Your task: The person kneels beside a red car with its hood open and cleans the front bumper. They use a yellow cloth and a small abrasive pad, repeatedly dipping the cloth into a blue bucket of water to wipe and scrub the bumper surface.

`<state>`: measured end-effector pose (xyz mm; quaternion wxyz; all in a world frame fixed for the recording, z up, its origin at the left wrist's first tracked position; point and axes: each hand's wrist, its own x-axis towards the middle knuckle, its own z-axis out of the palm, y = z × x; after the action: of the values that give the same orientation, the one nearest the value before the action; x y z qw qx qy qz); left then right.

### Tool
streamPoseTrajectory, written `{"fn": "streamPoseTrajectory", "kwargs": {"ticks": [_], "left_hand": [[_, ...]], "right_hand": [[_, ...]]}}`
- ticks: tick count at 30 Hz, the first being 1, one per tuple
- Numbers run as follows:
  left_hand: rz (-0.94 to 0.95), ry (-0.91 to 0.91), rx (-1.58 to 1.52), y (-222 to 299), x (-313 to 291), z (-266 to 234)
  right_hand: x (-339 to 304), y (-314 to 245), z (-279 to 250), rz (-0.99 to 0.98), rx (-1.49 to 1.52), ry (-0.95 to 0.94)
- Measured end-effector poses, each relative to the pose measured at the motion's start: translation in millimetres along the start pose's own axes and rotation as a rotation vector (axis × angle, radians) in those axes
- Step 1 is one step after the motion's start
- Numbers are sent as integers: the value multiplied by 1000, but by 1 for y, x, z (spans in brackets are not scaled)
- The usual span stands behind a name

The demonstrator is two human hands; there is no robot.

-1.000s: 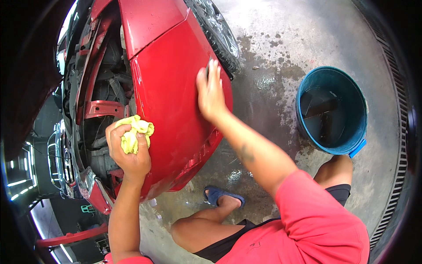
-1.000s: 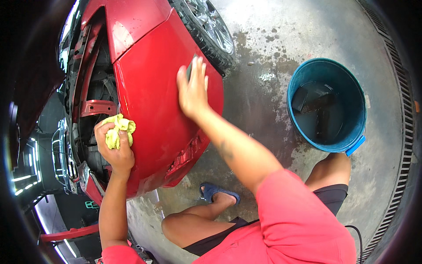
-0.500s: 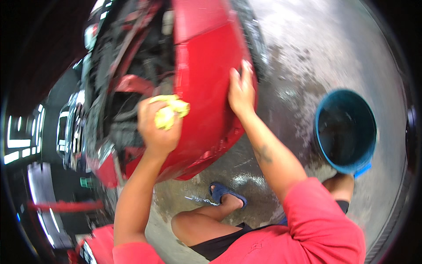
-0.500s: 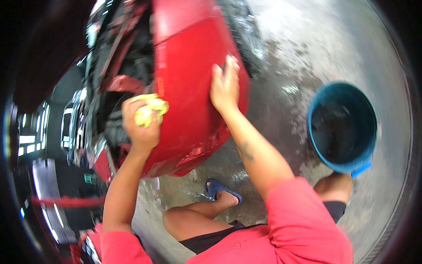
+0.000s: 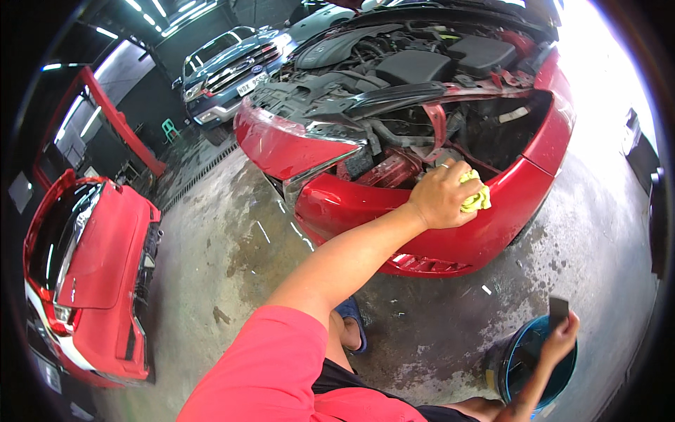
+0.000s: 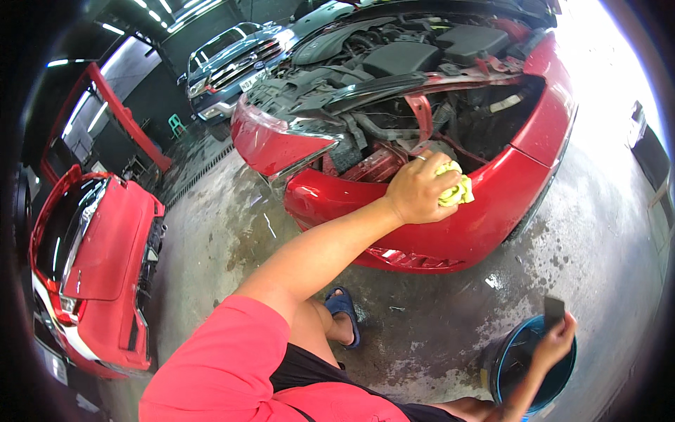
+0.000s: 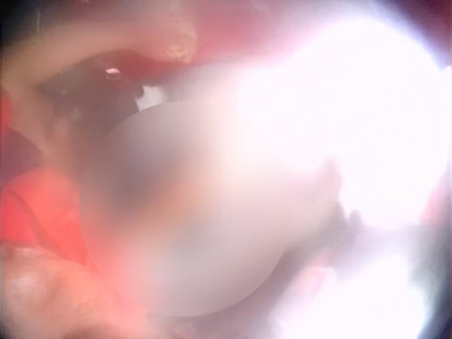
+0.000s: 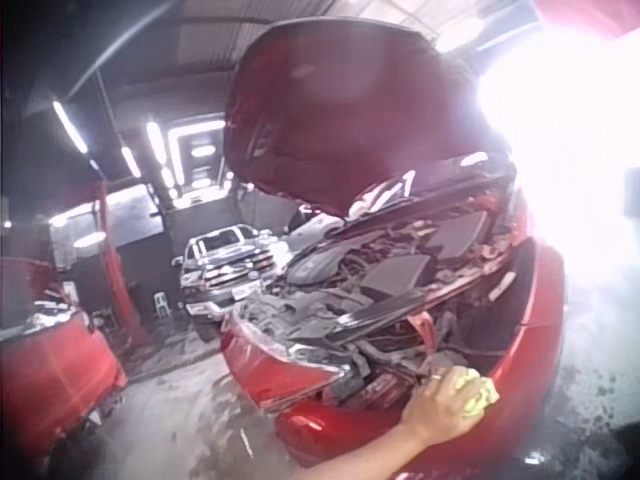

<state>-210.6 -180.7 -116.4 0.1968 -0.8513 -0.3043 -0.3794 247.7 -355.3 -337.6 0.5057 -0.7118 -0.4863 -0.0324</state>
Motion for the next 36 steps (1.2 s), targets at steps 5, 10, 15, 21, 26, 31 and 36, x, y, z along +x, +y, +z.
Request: {"fn": "streamPoseTrajectory", "kwargs": {"ticks": [5, 10, 15, 21, 26, 31, 36], "left_hand": [[-49, -22, -56, -6, 0, -3], [-45, 50, -83, -4, 9, 1], [-58, -7, -61, -6, -3, -1], [-42, 31, -33, -5, 1, 0], [-65, 25, -41, -2, 1, 0], [-110, 15, -56, -4, -6, 2], [-117, -73, 21, 1, -11, -6]], "right_hand": [[-15, 132, -27, 20, -477, -351], [-39, 230, 4, -151, -684, -975], [-100, 218, 36, 304, -584, -1163], [-102, 218, 37, 474, -487, -1123], [-104, 219, 23, 576, -408, -1091], [-87, 203, 21, 258, -426, -960], [-46, 205, -19, 174, -479, -884]]}}
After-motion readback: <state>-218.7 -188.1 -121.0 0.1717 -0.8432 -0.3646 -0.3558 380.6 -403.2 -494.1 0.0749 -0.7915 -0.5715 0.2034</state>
